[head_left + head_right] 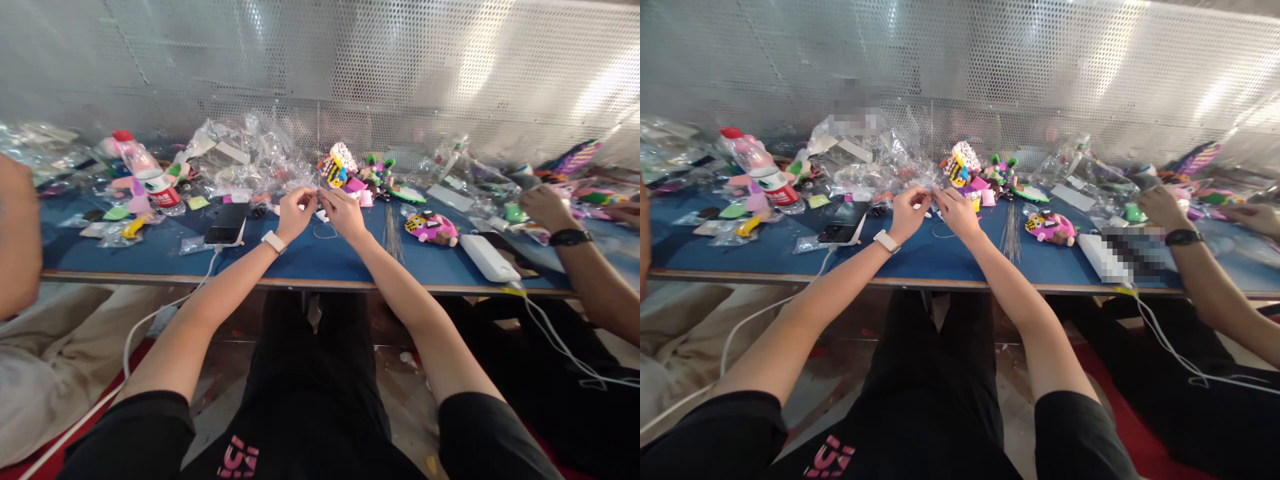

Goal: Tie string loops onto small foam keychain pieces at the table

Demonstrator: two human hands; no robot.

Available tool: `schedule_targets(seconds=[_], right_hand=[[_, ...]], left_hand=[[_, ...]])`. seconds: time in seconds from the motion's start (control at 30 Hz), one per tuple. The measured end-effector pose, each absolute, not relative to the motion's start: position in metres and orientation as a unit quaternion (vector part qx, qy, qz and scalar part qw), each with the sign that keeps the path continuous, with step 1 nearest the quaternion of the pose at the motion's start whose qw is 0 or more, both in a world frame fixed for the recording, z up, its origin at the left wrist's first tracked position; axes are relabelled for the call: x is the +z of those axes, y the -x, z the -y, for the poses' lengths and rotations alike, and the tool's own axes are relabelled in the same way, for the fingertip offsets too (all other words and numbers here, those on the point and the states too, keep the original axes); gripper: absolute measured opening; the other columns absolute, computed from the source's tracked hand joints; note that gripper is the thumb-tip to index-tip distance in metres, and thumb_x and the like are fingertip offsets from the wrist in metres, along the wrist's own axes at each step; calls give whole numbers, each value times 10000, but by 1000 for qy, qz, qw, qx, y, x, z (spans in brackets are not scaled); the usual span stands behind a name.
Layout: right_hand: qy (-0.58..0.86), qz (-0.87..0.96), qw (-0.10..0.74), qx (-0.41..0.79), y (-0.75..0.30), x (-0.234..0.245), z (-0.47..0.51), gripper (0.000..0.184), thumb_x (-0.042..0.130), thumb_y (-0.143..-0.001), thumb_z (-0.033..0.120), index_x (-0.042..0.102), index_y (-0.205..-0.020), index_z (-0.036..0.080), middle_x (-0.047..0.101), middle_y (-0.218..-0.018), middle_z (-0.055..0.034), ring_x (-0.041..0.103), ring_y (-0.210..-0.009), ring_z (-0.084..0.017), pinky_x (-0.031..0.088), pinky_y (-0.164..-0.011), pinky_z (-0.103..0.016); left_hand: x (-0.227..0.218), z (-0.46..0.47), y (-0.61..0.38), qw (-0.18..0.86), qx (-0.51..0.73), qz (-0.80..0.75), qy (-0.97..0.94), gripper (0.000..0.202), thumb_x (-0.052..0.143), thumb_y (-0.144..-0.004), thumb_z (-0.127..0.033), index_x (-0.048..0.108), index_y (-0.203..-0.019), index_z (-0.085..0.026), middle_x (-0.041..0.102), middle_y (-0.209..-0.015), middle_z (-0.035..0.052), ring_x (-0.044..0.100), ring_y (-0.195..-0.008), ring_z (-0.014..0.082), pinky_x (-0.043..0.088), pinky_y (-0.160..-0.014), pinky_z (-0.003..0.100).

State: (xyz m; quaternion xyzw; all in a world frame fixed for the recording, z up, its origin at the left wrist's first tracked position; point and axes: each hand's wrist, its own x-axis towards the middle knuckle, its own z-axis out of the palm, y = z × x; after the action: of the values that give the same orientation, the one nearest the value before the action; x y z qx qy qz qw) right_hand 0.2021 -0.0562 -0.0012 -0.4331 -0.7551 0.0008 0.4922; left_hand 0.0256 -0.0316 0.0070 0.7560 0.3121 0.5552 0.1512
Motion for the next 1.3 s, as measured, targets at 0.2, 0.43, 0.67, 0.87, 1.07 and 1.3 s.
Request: schedule_targets(seconds=[0.2,0.43,0.67,0.87,1.07,1.3], right_hand=[[424,759,493,-25,-200,-2,54,343,487,-1120,316,754,-1322,241,719,-1155,-138,708,-1129,-287,615,-1021,-456],[442,743,503,-3,-198,3,59,279,507,-1112,322,763,-1163,223,701,-1103,-111,704,-947,-229,610,-886,-372],[424,735,528,34,-197,10,61,220,527,-1102,331,728,-1123,245,684,-1090,-88,666,-950,-227,590,-877,-376],[397,743,538,37,-200,23,62,212,511,-1099,331,691,-1052,228,652,-1042,-90,646,-956,-227,587,-902,-393],[355,753,540,122,-207,43,42,196,557,-1073,409,635,-1061,230,662,-1055,-76,631,-988,-208,575,-880,-369],[305,732,583,177,-203,52,22,209,604,-1041,439,602,-1028,231,677,-1007,-54,644,-942,-183,552,-869,-353]], left_hand=[[11,34,-25,110,545,-314,-770,193,620,-1015,-359,719,-943,-211,749,-899,55,693,-830,200,598,-835,355],[14,36,-24,87,546,-303,-777,171,618,-1000,-299,734,-924,-199,762,-896,60,692,-829,205,590,-850,358],[24,40,-22,76,538,-290,-788,130,622,-984,-216,745,-945,-202,758,-927,56,694,-858,202,588,-866,351],[41,43,-20,49,539,-265,-798,122,630,-983,-228,749,-973,-205,761,-927,49,692,-804,186,588,-827,335],[58,21,-23,84,565,-227,-788,124,657,-979,-280,742,-953,-194,775,-893,46,691,-703,146,570,-691,275],[65,6,-20,163,586,-216,-764,223,679,-985,-404,726,-933,-192,719,-715,13,635,-546,120,509,-559,244]])
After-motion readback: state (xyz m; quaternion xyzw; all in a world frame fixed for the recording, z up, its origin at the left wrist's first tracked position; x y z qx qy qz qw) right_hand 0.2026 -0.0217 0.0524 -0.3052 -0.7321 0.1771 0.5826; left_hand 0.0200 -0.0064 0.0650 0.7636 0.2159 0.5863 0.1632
